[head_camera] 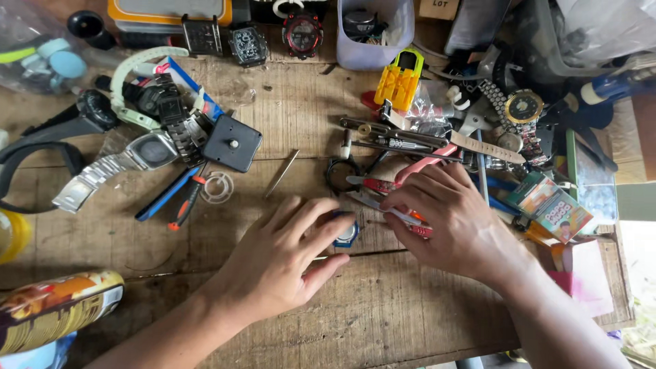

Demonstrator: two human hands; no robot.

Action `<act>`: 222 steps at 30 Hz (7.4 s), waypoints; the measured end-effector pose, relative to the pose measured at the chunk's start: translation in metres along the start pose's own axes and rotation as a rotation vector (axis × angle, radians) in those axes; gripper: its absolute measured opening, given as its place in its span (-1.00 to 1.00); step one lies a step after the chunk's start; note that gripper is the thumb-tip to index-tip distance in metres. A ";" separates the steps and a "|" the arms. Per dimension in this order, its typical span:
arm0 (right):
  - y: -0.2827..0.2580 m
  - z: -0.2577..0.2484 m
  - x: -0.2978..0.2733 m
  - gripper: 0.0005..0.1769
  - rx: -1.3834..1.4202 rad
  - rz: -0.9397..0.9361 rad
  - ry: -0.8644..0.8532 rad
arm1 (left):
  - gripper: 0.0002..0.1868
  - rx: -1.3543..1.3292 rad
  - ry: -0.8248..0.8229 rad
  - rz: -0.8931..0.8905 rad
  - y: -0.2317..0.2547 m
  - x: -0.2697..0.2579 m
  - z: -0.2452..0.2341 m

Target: The person uses a small screwdriver to unscrew and remove the back cover of a blue wristwatch. They then use tweezers to adjust internal components and reattach the back cover, securing it with the screwdriver.

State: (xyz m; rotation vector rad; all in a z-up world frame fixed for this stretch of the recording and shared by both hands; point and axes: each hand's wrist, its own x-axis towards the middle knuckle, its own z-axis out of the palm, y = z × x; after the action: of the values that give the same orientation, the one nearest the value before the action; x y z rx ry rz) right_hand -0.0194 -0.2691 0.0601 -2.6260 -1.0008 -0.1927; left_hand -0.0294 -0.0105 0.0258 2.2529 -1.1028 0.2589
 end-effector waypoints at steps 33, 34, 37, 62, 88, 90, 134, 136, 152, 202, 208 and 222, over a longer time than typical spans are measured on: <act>0.020 -0.025 -0.034 -0.74 -0.108 0.327 -0.437 | -0.74 0.103 -0.022 -0.018 -0.011 0.000 -0.006; 0.018 -0.026 -0.032 -0.76 -0.147 0.292 -0.427 | -0.74 0.105 -0.024 -0.016 -0.011 -0.001 -0.006; 0.016 -0.025 -0.031 -0.80 -0.166 0.246 -0.410 | -0.74 0.093 -0.020 -0.017 -0.011 -0.002 -0.004; -0.015 0.036 -0.022 -0.70 0.542 0.405 0.262 | -0.71 0.127 -0.062 0.052 -0.010 -0.011 -0.005; -0.022 0.031 -0.017 -0.74 0.366 0.306 0.233 | -0.78 0.089 -0.033 0.039 -0.011 -0.009 -0.003; -0.023 0.030 -0.015 -0.74 0.365 0.304 0.236 | -0.76 0.089 -0.020 0.035 -0.011 -0.008 -0.004; -0.065 -0.031 0.067 -0.53 -0.473 0.362 -0.575 | -0.68 0.071 -0.023 0.001 -0.004 -0.018 0.013; -0.064 -0.031 0.067 -0.59 -0.434 0.331 -0.562 | -0.67 0.081 -0.012 0.005 -0.005 -0.019 0.014; -0.070 -0.031 0.075 -0.34 -0.363 0.422 -0.468 | -0.63 0.131 0.010 0.029 -0.006 -0.016 0.007; -0.065 -0.022 0.060 -0.89 -0.309 0.289 -0.554 | -0.78 0.115 0.004 0.053 -0.005 -0.011 0.007; -0.063 -0.025 0.064 -0.88 -0.172 0.245 -0.509 | -0.80 0.117 0.020 0.055 -0.006 -0.009 0.006; -0.079 -0.010 0.056 -0.85 -0.344 0.125 -0.359 | -0.90 0.033 0.049 0.037 -0.005 -0.007 0.005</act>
State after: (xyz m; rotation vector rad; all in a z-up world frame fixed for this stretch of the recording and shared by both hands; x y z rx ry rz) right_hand -0.0306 -0.1817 0.1025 -3.1038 -0.9769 0.1574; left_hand -0.0302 -0.0069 0.0163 2.2446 -1.1232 0.3486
